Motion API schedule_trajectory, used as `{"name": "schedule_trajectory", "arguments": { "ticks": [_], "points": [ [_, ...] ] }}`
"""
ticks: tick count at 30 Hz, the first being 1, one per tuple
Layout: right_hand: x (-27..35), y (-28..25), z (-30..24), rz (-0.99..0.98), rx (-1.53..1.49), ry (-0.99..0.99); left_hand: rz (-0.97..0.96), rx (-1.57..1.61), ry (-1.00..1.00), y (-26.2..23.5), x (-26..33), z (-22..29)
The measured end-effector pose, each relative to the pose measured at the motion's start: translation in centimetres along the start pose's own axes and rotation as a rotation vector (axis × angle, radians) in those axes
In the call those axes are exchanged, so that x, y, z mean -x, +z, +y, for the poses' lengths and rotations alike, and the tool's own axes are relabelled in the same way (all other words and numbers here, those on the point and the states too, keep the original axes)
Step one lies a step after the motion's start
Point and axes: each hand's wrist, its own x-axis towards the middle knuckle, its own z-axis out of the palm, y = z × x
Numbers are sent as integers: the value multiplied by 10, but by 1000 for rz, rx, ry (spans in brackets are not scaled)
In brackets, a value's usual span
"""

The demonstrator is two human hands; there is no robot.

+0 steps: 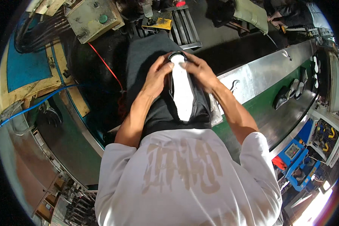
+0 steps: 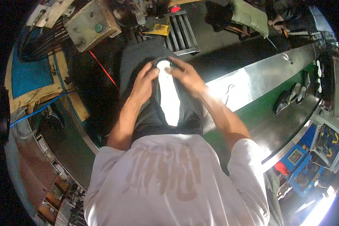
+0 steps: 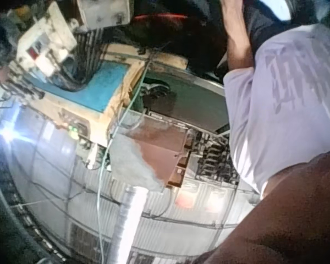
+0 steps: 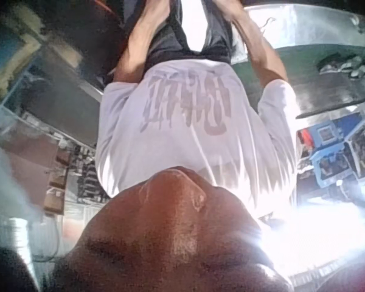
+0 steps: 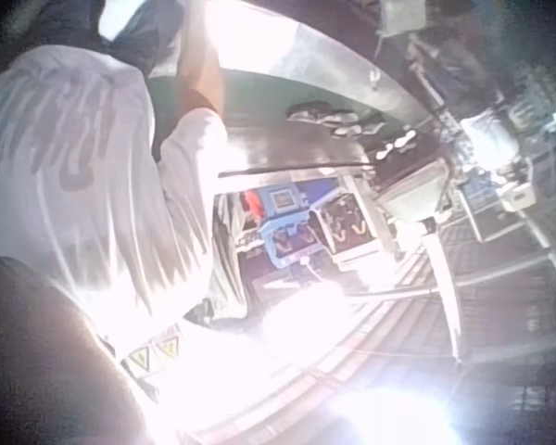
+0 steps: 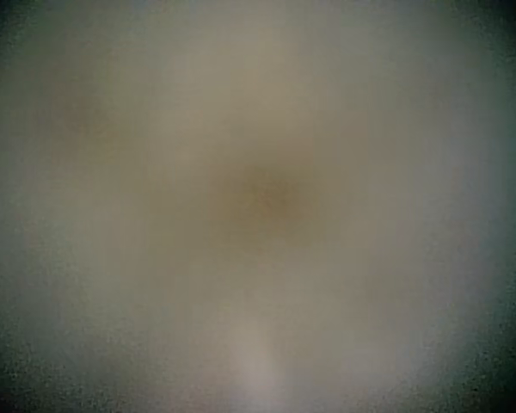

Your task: The person repeatedly picks up black slipper uppers and white insoles, presses them together by hand, and places the assembled slippers onto a nearby metal surface. The process is repeated for multiple units throughout the clip.

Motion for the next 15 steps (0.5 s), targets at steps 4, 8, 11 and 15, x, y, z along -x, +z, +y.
{"name": "schedule_trajectory", "arguments": {
  "ticks": [4,8,11,15],
  "points": [
    [65,21,8,144,301,-60,46,-436,-43,0,53,-13],
    [100,19,26,279,321,107,68,-421,-128,14,82,-16],
    [115,28,19,270,557,-134,44,-520,-104,16,82,-10],
    [138,60,-15,24,1364,-349,33,-185,-235,22,78,3]
  ]
}}
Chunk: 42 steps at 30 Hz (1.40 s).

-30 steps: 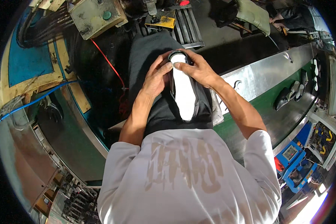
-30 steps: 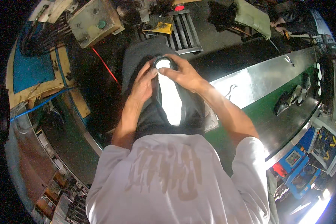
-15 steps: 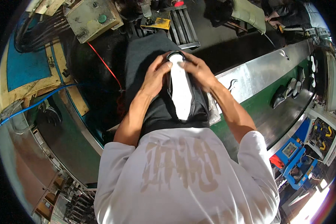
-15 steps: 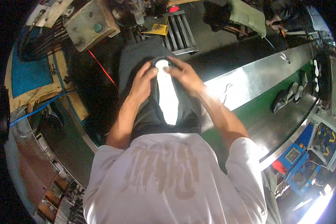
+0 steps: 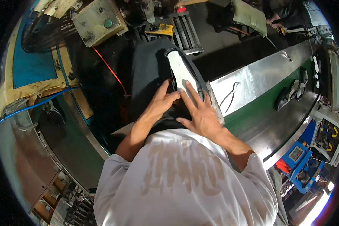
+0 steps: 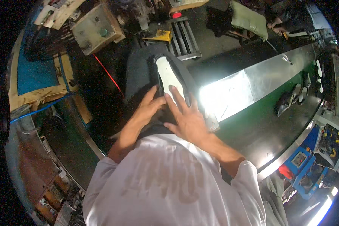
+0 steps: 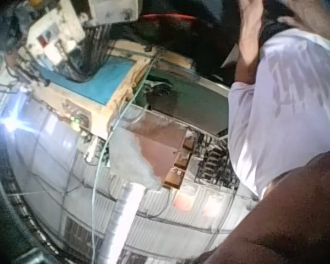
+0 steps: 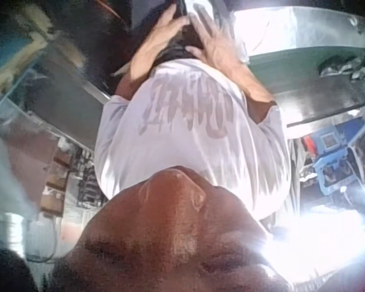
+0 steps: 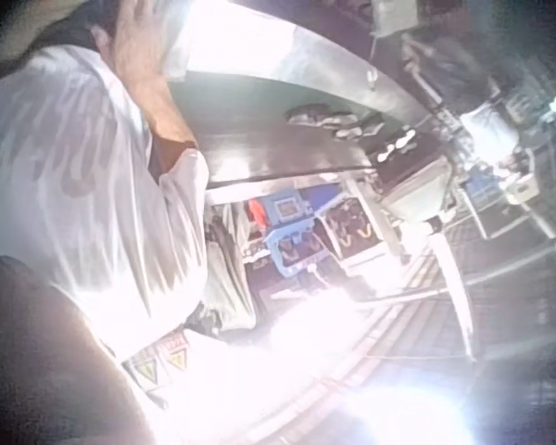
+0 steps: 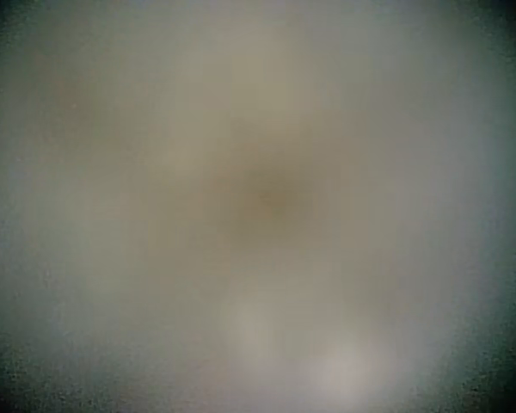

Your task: The person repeatedly picks up black slipper uppers and white insoles, presses them together by hand, and places the assembled slippers onto a nearby metal surface. The process is repeated for multiple units throughout the clip.

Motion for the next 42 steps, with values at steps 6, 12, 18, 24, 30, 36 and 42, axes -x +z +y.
{"name": "schedule_trajectory", "arguments": {
  "ticks": [6,12,18,24,30,36,42],
  "points": [
    [-19,-10,24,184,-270,40,-92,-9,-101,-3,-19,29],
    [-20,-43,38,271,-335,114,212,-241,431,-112,-114,116],
    [-52,-100,46,430,-182,93,164,249,495,-138,-212,315],
    [-151,-160,47,615,18,-104,143,208,457,-128,-263,363],
    [-292,-194,27,675,-3,-263,-115,216,742,-136,-149,326],
    [-387,-171,22,731,-28,-292,130,571,465,-165,-89,235],
    [-415,-136,17,677,-47,-246,283,568,392,-158,-29,173]
  ]
}}
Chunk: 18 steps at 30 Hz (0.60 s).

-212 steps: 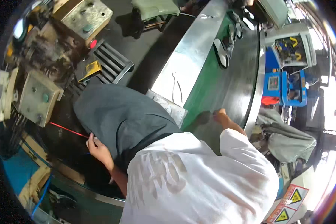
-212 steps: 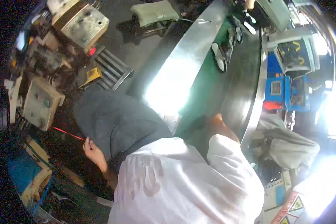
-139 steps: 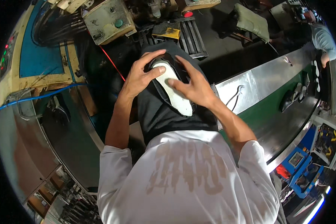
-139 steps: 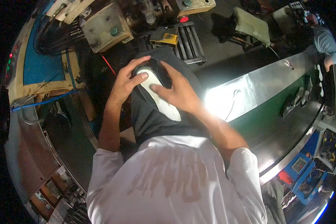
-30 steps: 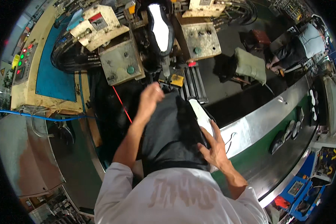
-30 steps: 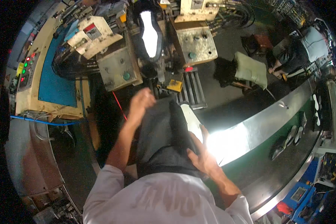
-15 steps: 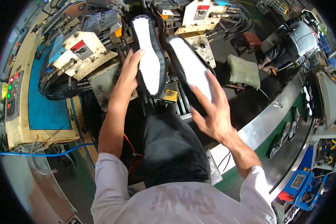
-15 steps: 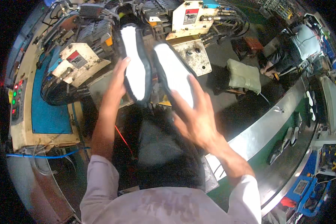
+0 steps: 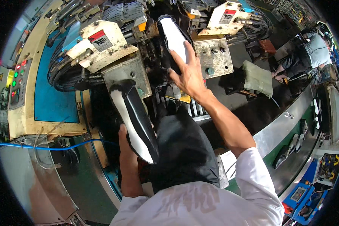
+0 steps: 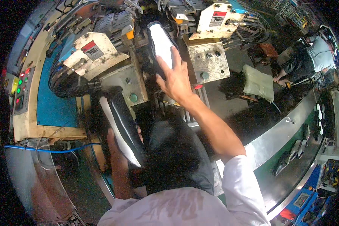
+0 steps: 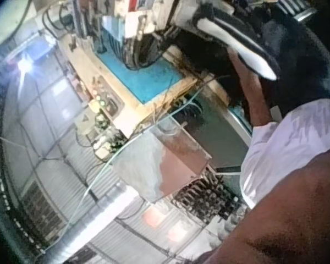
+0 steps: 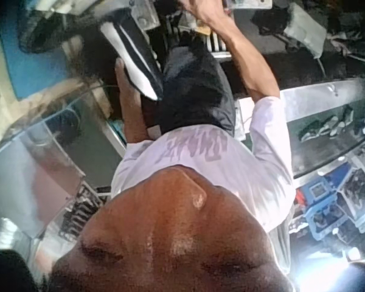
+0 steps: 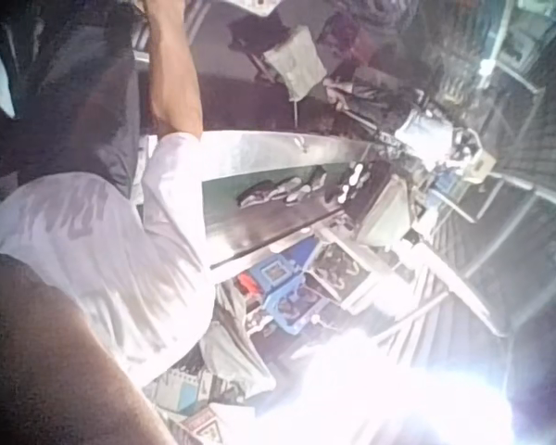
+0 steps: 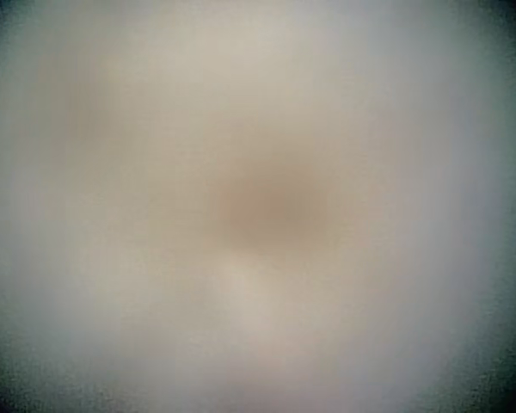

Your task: The person repeatedly picks up black slipper uppers and white insoles, presses them together by hand, and places the assembled slippers onto a nearby metal surface. The process is repeated for multiple units throughout the clip.

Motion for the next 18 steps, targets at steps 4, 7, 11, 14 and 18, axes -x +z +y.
{"name": "schedule_trajectory", "arguments": {
  "ticks": [4,7,11,14,18],
  "points": [
    [-3,-10,-24,-1,298,-145,80,25,-38,-4,39,-13],
    [-17,-27,-14,-78,401,-316,162,43,-93,0,59,-26],
    [-21,-36,-14,-146,441,-288,126,70,-143,-15,61,-51],
    [-23,-28,-18,-115,457,-292,151,117,-190,-17,60,-63],
    [-61,-18,-9,-99,434,-256,164,101,-249,-35,39,-76]
  ]
}}
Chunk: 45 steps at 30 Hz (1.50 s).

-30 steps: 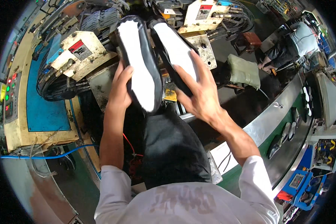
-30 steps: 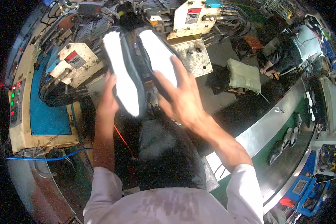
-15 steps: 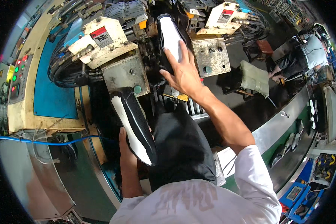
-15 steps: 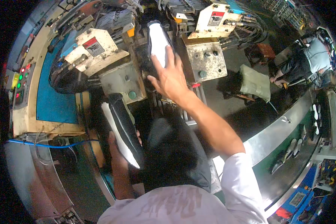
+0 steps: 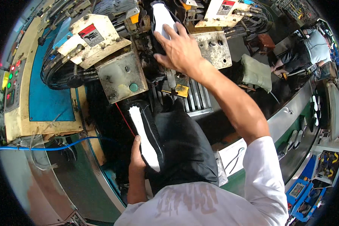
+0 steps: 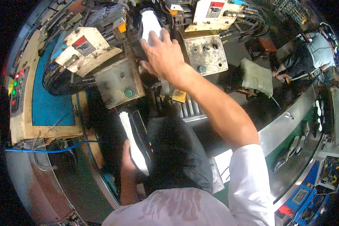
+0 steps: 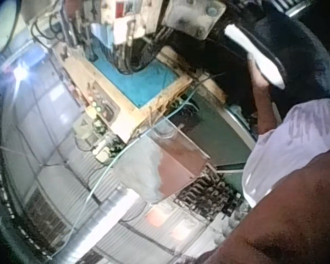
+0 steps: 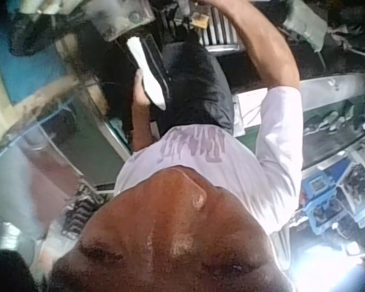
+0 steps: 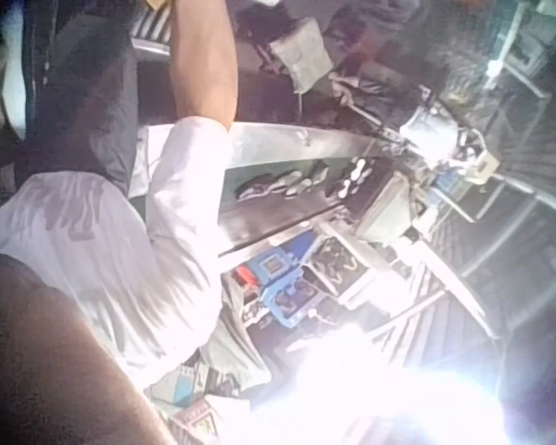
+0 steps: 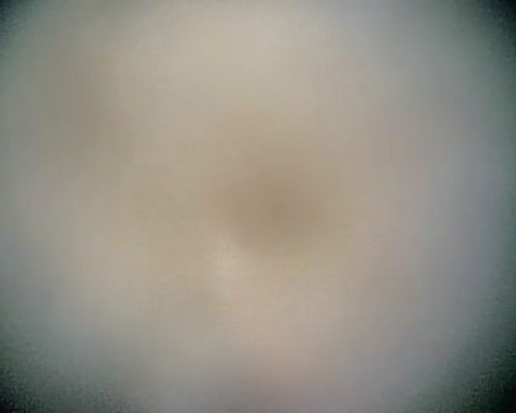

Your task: The person repeatedly picks up black slipper uppers and white insoles, presses them together by hand, and places the assembled slippers onto a nearby metal surface. The process is repeated for multiple units throughout the clip.

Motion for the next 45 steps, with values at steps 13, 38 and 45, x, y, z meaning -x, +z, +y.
{"name": "schedule_trajectory", "arguments": {
  "ticks": [13,38,45],
  "points": [
    [-113,57,63,7,-149,-34,-65,-123,-39,21,-78,21],
    [194,-1,-101,-233,-1630,749,-441,-123,314,66,-27,38],
    [280,-20,-146,15,-1897,919,-457,-307,376,65,17,-17]
  ]
}}
